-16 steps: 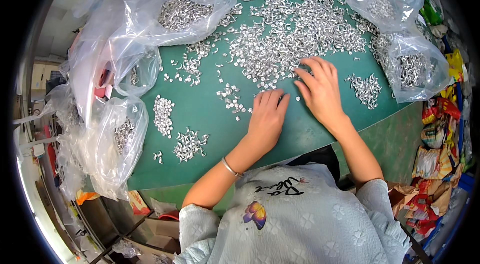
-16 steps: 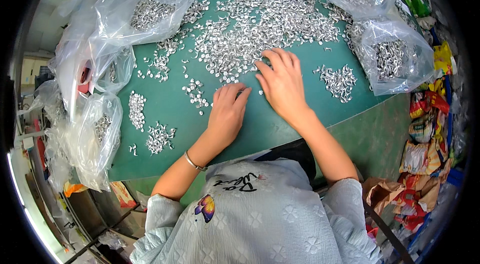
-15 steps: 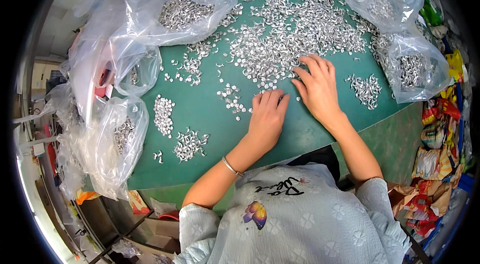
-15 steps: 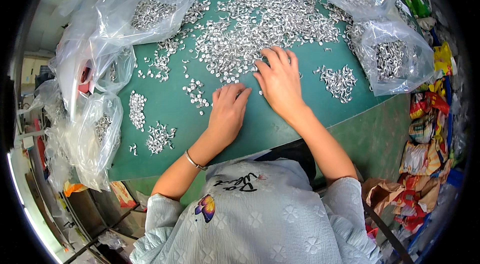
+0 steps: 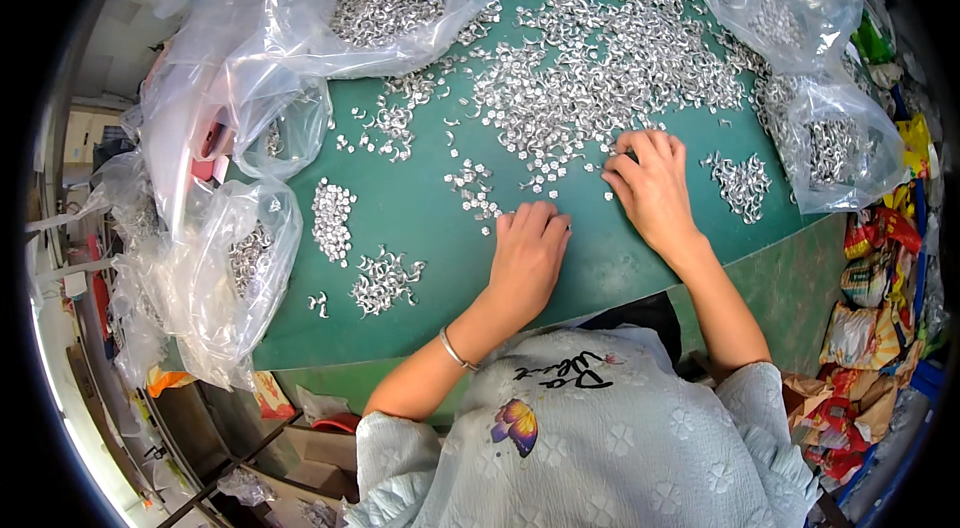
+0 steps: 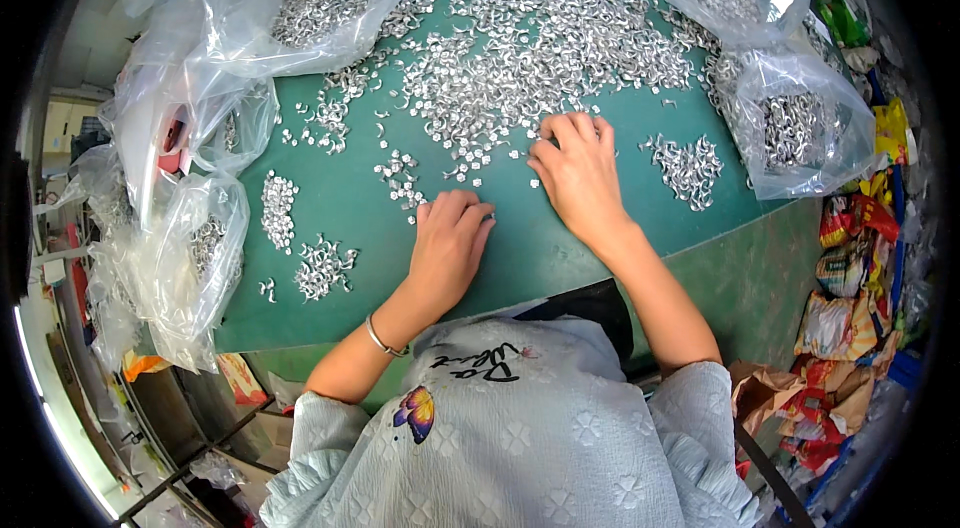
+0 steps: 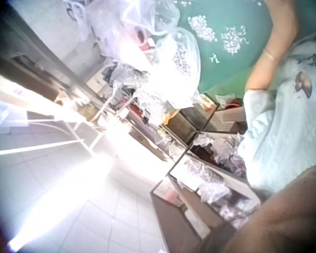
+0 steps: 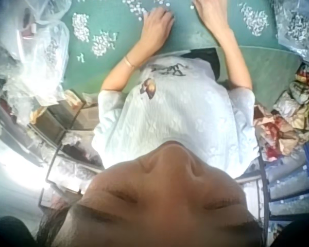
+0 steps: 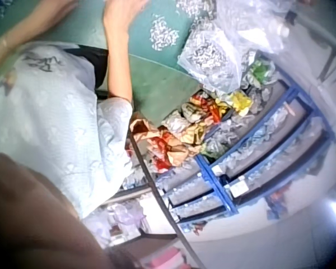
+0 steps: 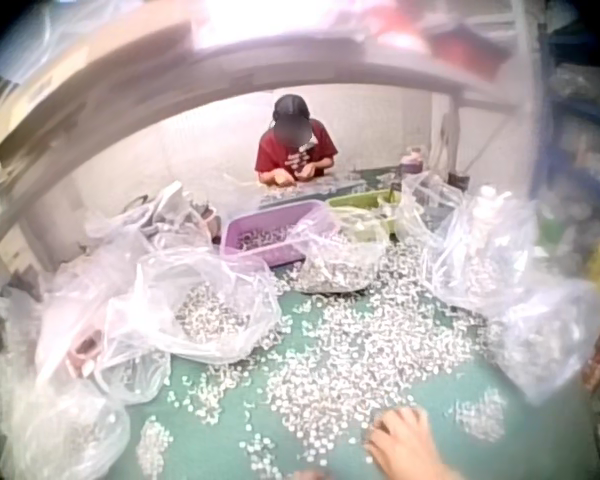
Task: The person sorts small metal rings and rivets by hand on a green workbench, moving them into groups and placing some into plastic bags.
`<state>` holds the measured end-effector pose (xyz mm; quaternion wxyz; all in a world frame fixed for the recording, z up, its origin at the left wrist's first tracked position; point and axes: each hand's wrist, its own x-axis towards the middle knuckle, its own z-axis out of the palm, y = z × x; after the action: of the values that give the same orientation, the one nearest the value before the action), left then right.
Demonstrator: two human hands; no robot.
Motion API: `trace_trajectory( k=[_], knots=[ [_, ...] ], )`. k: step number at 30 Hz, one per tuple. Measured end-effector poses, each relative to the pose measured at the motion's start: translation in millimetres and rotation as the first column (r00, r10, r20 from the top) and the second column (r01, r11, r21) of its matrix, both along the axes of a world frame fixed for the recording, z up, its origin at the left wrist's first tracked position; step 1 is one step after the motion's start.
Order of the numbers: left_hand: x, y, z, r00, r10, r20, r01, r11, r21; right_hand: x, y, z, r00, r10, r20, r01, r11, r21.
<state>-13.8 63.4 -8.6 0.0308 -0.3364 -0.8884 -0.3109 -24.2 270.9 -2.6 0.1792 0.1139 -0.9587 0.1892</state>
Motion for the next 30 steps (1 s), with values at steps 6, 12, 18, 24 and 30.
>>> trace_trajectory(
  k=[6,12,18,24,30],
  knots=[
    [-6.5,3.7,-4.6,0.994,0.102,-0.048,-0.102,0.995,-0.009,12.0,-21.8,6.7,0.957,0.259,0.134,-0.244,0.963,-0.116],
    [-8.7,2.0,1.4,0.981,0.164,-0.1,-0.163,0.986,0.024,-6.9,-14.0,7.8,0.994,0.103,0.027,-0.093,0.962,-0.258],
    [0.7,4.1,1.2,0.998,-0.027,-0.06,0.022,0.997,-0.08,-17.0,-22.9,-0.2,0.993,0.102,0.058,-0.101,0.995,-0.021],
    [17.3,-8.0,-6.6,0.996,-0.085,-0.018,0.085,0.996,0.018,9.5,-22.1,9.6,0.934,0.334,0.13,-0.323,0.941,-0.1],
    [18.1,-3.8,1.2,0.999,0.008,0.043,-0.011,0.997,0.075,-1.1,-25.2,8.4,0.977,0.202,0.064,-0.196,0.976,-0.095]
  ],
)
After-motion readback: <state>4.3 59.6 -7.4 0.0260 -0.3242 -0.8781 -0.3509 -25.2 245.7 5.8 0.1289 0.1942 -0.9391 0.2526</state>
